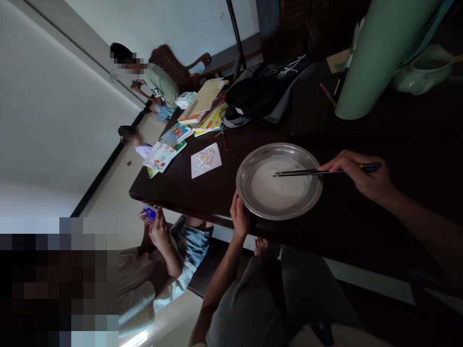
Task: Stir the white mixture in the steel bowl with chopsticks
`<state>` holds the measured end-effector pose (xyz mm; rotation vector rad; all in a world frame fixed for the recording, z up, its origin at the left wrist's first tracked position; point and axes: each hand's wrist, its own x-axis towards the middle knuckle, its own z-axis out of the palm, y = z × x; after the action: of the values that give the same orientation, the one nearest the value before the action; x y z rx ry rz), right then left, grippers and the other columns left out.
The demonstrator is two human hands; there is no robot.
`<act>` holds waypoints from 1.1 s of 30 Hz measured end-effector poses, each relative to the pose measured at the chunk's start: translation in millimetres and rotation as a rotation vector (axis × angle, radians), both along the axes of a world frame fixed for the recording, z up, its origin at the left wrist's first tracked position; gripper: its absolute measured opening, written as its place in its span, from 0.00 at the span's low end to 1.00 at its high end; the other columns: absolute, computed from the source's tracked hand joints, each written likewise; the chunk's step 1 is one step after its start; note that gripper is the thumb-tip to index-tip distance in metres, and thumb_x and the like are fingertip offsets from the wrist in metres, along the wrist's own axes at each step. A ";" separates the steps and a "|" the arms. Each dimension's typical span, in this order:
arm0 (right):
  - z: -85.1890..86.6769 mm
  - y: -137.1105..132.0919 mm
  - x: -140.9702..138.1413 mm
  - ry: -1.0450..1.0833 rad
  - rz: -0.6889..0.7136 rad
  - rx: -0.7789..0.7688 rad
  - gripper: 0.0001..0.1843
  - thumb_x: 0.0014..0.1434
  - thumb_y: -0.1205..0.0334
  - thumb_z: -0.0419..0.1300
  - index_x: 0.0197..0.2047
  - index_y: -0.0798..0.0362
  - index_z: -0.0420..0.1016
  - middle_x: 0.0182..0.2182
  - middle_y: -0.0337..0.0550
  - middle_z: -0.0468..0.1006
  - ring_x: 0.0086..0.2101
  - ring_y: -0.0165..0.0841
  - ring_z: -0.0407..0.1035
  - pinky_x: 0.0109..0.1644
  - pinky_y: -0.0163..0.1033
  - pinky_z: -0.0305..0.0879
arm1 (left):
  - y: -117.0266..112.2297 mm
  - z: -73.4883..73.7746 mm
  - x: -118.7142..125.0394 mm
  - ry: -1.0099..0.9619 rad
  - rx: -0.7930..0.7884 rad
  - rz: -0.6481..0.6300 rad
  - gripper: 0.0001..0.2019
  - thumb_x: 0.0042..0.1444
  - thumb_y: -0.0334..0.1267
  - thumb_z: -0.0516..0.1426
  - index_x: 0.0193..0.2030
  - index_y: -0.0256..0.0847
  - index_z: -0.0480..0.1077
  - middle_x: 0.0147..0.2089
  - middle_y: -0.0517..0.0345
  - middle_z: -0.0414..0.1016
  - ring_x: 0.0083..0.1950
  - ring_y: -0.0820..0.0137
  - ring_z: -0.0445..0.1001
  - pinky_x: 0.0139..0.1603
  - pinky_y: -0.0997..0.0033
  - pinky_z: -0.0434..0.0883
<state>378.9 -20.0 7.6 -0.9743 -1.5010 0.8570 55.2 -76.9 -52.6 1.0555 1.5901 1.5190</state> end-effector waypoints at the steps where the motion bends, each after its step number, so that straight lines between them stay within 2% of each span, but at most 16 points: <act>1: -0.4 0.8 1.7 0.050 -0.040 0.015 0.21 0.68 0.49 0.59 0.26 0.47 0.80 0.31 0.41 0.87 0.35 0.37 0.79 0.45 0.45 0.69 | 0.1 -0.7 -0.1 -0.005 0.000 0.001 0.33 0.59 0.63 0.58 0.58 0.38 0.79 0.61 0.44 0.80 0.67 0.52 0.73 0.70 0.56 0.65; 3: -1.3 1.6 3.5 0.153 -0.062 0.035 0.23 0.69 0.50 0.58 0.24 0.47 0.78 0.27 0.40 0.85 0.31 0.36 0.78 0.41 0.44 0.69 | 0.1 -0.8 -0.1 -0.007 0.002 -0.008 0.32 0.60 0.63 0.58 0.58 0.38 0.79 0.61 0.45 0.80 0.67 0.52 0.73 0.70 0.57 0.65; 5: -2.1 0.9 2.1 0.172 -0.008 0.029 0.23 0.70 0.51 0.58 0.24 0.47 0.78 0.26 0.39 0.85 0.29 0.35 0.78 0.40 0.44 0.70 | -0.2 0.8 0.2 0.005 0.007 -0.015 0.32 0.60 0.63 0.58 0.58 0.39 0.79 0.61 0.45 0.80 0.66 0.53 0.74 0.70 0.57 0.66; 9: -2.6 -1.7 -3.5 0.005 0.127 -0.027 0.18 0.68 0.49 0.60 0.29 0.46 0.81 0.34 0.40 0.88 0.36 0.37 0.80 0.43 0.44 0.71 | -1.2 5.5 1.1 0.042 0.006 -0.011 0.32 0.60 0.63 0.57 0.57 0.38 0.79 0.60 0.45 0.81 0.66 0.53 0.75 0.69 0.58 0.67; 12: -3.3 -1.1 -0.7 -0.028 0.037 -0.001 0.17 0.68 0.50 0.61 0.29 0.46 0.81 0.36 0.41 0.88 0.37 0.36 0.80 0.45 0.44 0.70 | -1.4 5.2 1.4 0.039 0.004 -0.002 0.33 0.59 0.64 0.58 0.57 0.38 0.79 0.61 0.44 0.80 0.66 0.53 0.75 0.69 0.58 0.67; 14: -3.7 0.0 3.1 0.040 -0.046 0.038 0.20 0.69 0.51 0.59 0.27 0.47 0.80 0.32 0.41 0.87 0.35 0.35 0.79 0.44 0.43 0.69 | -1.4 3.4 1.2 0.029 -0.007 0.008 0.33 0.59 0.64 0.58 0.58 0.39 0.79 0.62 0.45 0.79 0.66 0.53 0.74 0.69 0.58 0.66; 16: -3.4 0.5 4.7 0.144 -0.068 0.070 0.22 0.70 0.51 0.57 0.25 0.47 0.78 0.27 0.40 0.85 0.31 0.35 0.77 0.40 0.43 0.69 | -1.3 1.9 0.9 0.017 -0.012 0.004 0.33 0.59 0.64 0.58 0.58 0.39 0.79 0.63 0.45 0.79 0.67 0.53 0.74 0.70 0.57 0.66; 19: -1.6 -0.8 0.3 0.125 0.028 0.046 0.22 0.70 0.52 0.58 0.25 0.47 0.78 0.27 0.40 0.86 0.30 0.35 0.78 0.39 0.43 0.70 | -1.3 1.9 0.8 0.016 0.003 -0.005 0.33 0.59 0.64 0.58 0.58 0.38 0.79 0.62 0.45 0.79 0.66 0.52 0.74 0.69 0.57 0.67; 22: 0.2 -2.1 -4.7 -0.028 0.126 0.011 0.16 0.68 0.51 0.61 0.30 0.46 0.82 0.35 0.41 0.88 0.37 0.38 0.80 0.44 0.45 0.71 | -1.0 2.8 1.2 0.030 0.009 -0.004 0.33 0.60 0.64 0.57 0.57 0.38 0.79 0.61 0.44 0.80 0.66 0.52 0.74 0.69 0.57 0.67; 25: 0.5 -1.3 -2.1 -0.064 0.021 0.053 0.17 0.67 0.49 0.61 0.29 0.45 0.82 0.36 0.42 0.88 0.37 0.38 0.79 0.46 0.46 0.70 | -0.5 2.2 1.5 0.016 0.000 -0.006 0.32 0.60 0.64 0.57 0.58 0.39 0.79 0.61 0.46 0.80 0.66 0.53 0.74 0.69 0.57 0.67; 27: 0.3 -0.4 1.7 -0.001 -0.078 0.064 0.21 0.69 0.49 0.58 0.26 0.46 0.79 0.31 0.42 0.87 0.34 0.38 0.78 0.43 0.46 0.70 | -0.3 1.9 1.3 0.012 -0.003 -0.012 0.32 0.60 0.64 0.57 0.59 0.40 0.78 0.61 0.46 0.80 0.66 0.53 0.74 0.69 0.57 0.67; 29: 0.1 -0.3 3.2 0.094 -0.097 0.055 0.24 0.69 0.49 0.57 0.23 0.47 0.77 0.27 0.42 0.85 0.30 0.37 0.77 0.40 0.45 0.70 | -0.2 2.5 1.0 0.028 -0.008 -0.015 0.32 0.60 0.63 0.57 0.59 0.39 0.78 0.62 0.45 0.79 0.67 0.53 0.73 0.70 0.57 0.66; 31: 0.1 -1.0 1.1 0.111 -0.024 0.023 0.23 0.69 0.49 0.58 0.23 0.47 0.77 0.26 0.41 0.84 0.30 0.37 0.78 0.39 0.45 0.70 | -0.4 4.0 0.7 0.044 -0.012 -0.014 0.33 0.60 0.63 0.57 0.59 0.38 0.78 0.62 0.44 0.79 0.68 0.52 0.73 0.70 0.57 0.65; 33: 0.5 -1.6 -2.7 0.043 0.071 -0.018 0.20 0.68 0.48 0.60 0.26 0.46 0.79 0.30 0.41 0.86 0.33 0.38 0.79 0.41 0.45 0.72 | -0.6 5.5 0.8 0.037 -0.005 -0.019 0.33 0.60 0.64 0.57 0.59 0.38 0.78 0.62 0.44 0.79 0.68 0.52 0.72 0.71 0.56 0.64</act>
<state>376.2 -21.7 8.0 -0.9140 -1.5007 0.9383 56.1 -77.5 -47.0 1.0984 1.6036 1.4909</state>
